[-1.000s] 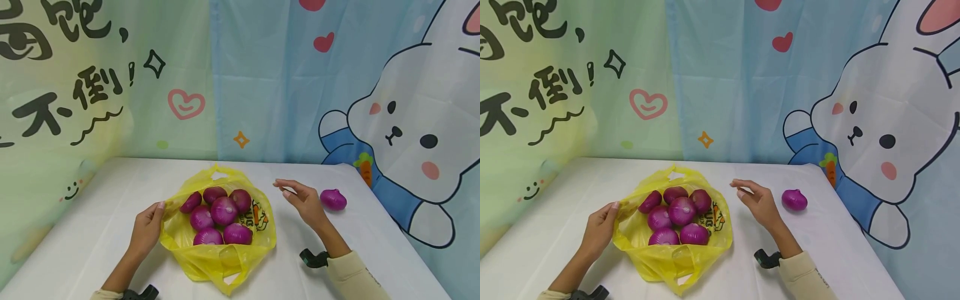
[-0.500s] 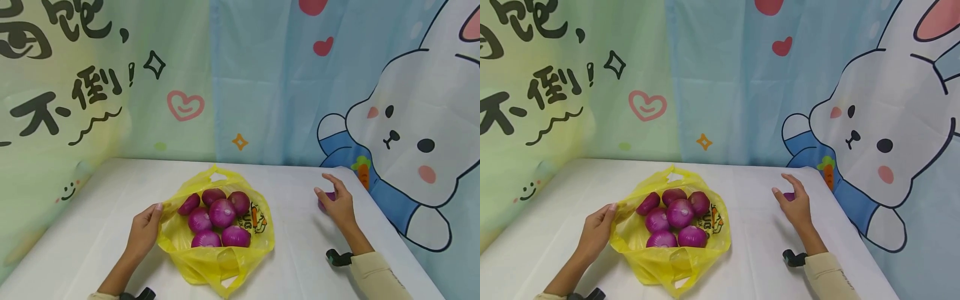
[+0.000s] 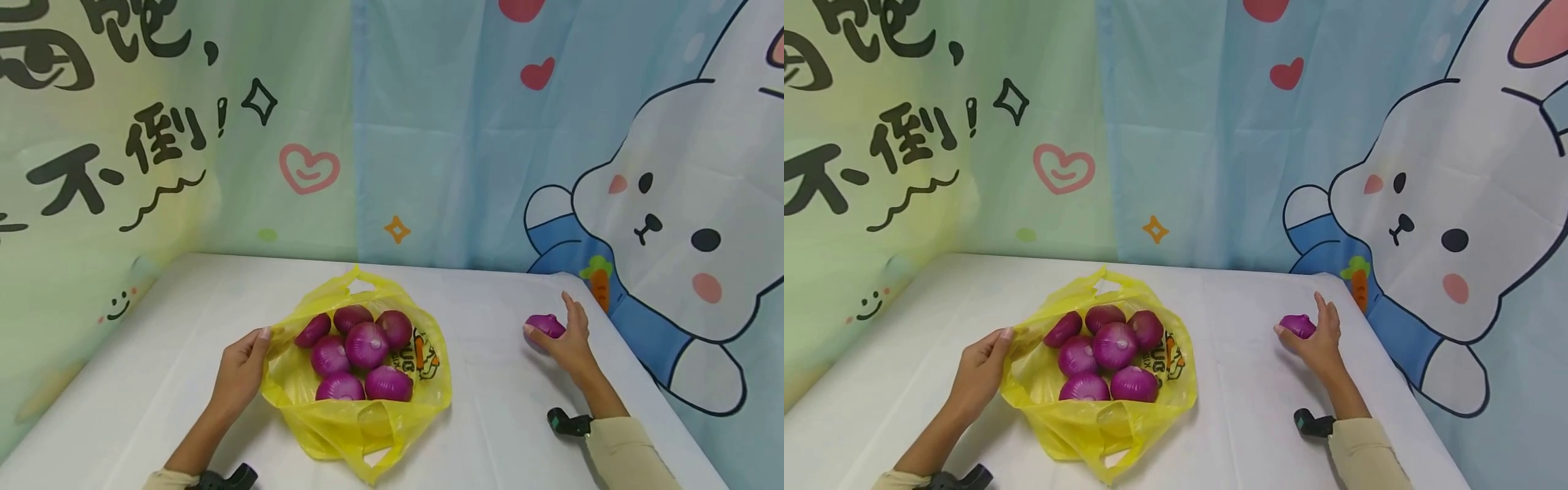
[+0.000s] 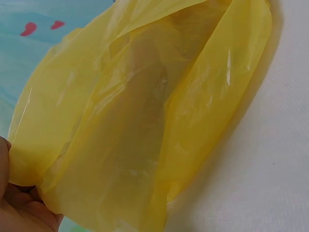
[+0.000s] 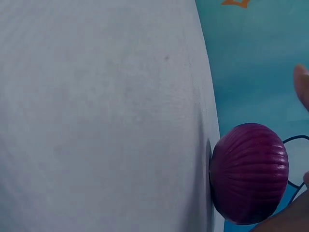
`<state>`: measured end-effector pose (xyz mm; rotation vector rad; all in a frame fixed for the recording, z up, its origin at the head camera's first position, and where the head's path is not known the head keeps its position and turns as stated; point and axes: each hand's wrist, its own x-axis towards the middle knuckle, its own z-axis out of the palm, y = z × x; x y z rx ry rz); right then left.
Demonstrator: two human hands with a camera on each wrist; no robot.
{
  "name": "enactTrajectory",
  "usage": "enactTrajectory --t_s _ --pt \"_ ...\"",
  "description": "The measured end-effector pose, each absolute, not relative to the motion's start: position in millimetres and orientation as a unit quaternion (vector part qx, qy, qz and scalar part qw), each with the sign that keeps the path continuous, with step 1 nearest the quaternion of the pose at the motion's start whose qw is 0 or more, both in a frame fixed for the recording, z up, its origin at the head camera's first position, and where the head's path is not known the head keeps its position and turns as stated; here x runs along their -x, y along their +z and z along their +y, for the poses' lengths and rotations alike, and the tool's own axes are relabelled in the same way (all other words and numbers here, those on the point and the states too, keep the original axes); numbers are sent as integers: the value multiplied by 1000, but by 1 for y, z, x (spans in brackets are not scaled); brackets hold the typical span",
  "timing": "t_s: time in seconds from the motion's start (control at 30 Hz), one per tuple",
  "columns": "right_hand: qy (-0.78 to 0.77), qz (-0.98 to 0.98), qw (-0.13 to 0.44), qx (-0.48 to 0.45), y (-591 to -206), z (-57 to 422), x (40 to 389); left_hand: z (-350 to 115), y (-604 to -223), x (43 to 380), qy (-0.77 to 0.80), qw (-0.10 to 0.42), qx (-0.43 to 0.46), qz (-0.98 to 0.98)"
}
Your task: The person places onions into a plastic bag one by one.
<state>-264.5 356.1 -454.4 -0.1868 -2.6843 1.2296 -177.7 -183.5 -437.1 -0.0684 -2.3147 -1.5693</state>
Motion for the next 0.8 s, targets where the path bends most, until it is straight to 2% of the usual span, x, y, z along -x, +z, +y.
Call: enactTrajectory --t_s 0.2,0.47,0.8 --pt "415 -906 55 62 -459 359 266 -182 -435 177 -552 172 28 -815" --pt "369 -925 70 59 -457 357 263 -183 -437 177 -555 162 24 -816" --pt "367 -928 44 37 -452 350 257 -182 -436 177 -559 161 30 -813"
